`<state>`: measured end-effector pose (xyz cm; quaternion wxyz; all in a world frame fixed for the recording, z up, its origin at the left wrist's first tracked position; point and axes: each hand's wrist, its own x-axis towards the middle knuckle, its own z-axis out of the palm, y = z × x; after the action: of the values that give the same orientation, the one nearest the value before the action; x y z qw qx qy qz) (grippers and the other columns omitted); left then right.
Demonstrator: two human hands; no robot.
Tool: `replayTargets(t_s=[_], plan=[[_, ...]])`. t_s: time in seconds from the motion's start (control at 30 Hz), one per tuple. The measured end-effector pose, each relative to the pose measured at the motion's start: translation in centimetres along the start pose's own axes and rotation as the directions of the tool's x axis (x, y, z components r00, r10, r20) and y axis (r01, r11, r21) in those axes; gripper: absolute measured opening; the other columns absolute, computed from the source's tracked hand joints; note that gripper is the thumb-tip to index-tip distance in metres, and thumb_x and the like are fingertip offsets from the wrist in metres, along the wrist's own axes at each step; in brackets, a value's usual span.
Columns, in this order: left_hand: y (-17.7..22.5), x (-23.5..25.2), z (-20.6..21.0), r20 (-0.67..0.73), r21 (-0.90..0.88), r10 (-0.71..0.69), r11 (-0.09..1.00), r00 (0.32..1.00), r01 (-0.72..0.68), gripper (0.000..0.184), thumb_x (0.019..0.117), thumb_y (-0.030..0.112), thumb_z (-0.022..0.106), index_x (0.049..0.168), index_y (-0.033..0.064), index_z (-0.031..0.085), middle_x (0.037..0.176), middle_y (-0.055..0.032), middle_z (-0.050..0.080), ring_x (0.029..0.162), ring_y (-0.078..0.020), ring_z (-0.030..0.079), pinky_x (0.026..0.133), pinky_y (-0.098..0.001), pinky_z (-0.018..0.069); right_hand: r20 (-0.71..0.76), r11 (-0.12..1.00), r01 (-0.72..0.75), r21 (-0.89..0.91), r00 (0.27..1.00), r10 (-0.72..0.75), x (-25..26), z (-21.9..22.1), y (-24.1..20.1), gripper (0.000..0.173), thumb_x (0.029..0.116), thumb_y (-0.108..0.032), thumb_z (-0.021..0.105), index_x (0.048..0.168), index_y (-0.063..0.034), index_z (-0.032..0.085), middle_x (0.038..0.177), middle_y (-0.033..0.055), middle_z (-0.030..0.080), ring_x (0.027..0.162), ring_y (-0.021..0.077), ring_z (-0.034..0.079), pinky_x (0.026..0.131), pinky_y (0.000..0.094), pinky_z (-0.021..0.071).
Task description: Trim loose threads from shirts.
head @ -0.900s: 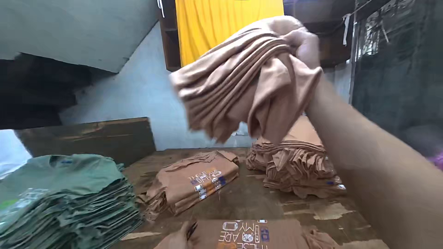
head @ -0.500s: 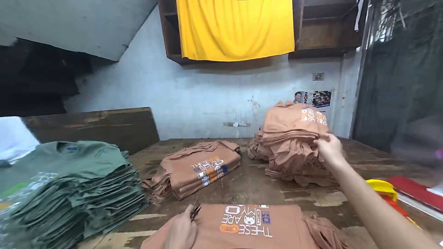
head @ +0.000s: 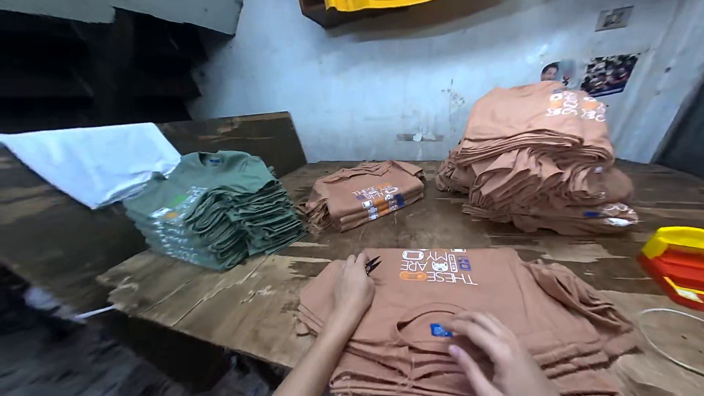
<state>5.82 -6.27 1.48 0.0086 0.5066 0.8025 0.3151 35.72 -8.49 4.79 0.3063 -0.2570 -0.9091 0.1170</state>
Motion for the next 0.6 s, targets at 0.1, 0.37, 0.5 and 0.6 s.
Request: replayTargets(t_s=[0.1,0.37,0.5,0.6], plan=[[-0.5,-4.4,-0.6,-0.285,-0.151,0.226,0.949,0.932,-0.277,0.024,0.0909,0.002,0.061,0.111,0.0061,0.074,0.100,-0.0090,0.074,0.093,-0.0221,0.073,0.085,-0.0429,0.0605,-0.094,1.000,0.017,-0.003,0.995,-0.017,-0.9,1.9,-1.2,0.026,0.0987,-0.027,0.065,0.118,-0.0138,0.076,0.122,0.0068,0.072,0.116,0.0223,0.067,0.100,0.0447,0.0541],[-0.5,-15.8,-2.3,-0.290,-0.123,0.252,0.947,0.923,-0.297,0.023,0.0753,0.035,0.084,0.089,0.0194,0.076,0.086,0.0060,0.072,0.072,-0.0062,0.069,0.058,-0.0312,0.0591,-0.286,0.994,0.012,0.108,0.958,0.019,-1.5,4.3,-1.7,0.017,0.0948,-0.014,0.066,0.105,-0.0122,0.080,0.113,0.0052,0.073,0.112,0.0153,0.067,0.098,0.0332,0.0556],[-1.0,-15.9,-1.0,-0.309,-0.181,0.330,0.900,0.892,-0.396,0.016,0.0761,0.014,0.076,0.092,0.0186,0.078,0.091,0.0050,0.074,0.079,-0.0056,0.070,0.064,-0.0275,0.0607,-0.276,0.995,0.032,0.097,0.961,-0.004,-0.8,5.4,-2.4,0.017,0.0944,-0.015,0.067,0.105,-0.0132,0.080,0.114,0.0049,0.073,0.111,0.0159,0.067,0.097,0.0333,0.0560],[-1.1,-16.2,-1.8,-0.257,-0.270,0.356,0.866,0.899,-0.420,0.007,0.0859,0.016,0.076,0.093,0.0158,0.077,0.092,0.0034,0.072,0.080,-0.0056,0.068,0.069,-0.0259,0.0591,-0.266,0.993,0.013,0.115,0.964,0.018,-0.6,6.2,-2.9,0.018,0.0951,-0.017,0.067,0.107,-0.0138,0.080,0.114,0.0041,0.073,0.109,0.0158,0.068,0.095,0.0338,0.0566]])
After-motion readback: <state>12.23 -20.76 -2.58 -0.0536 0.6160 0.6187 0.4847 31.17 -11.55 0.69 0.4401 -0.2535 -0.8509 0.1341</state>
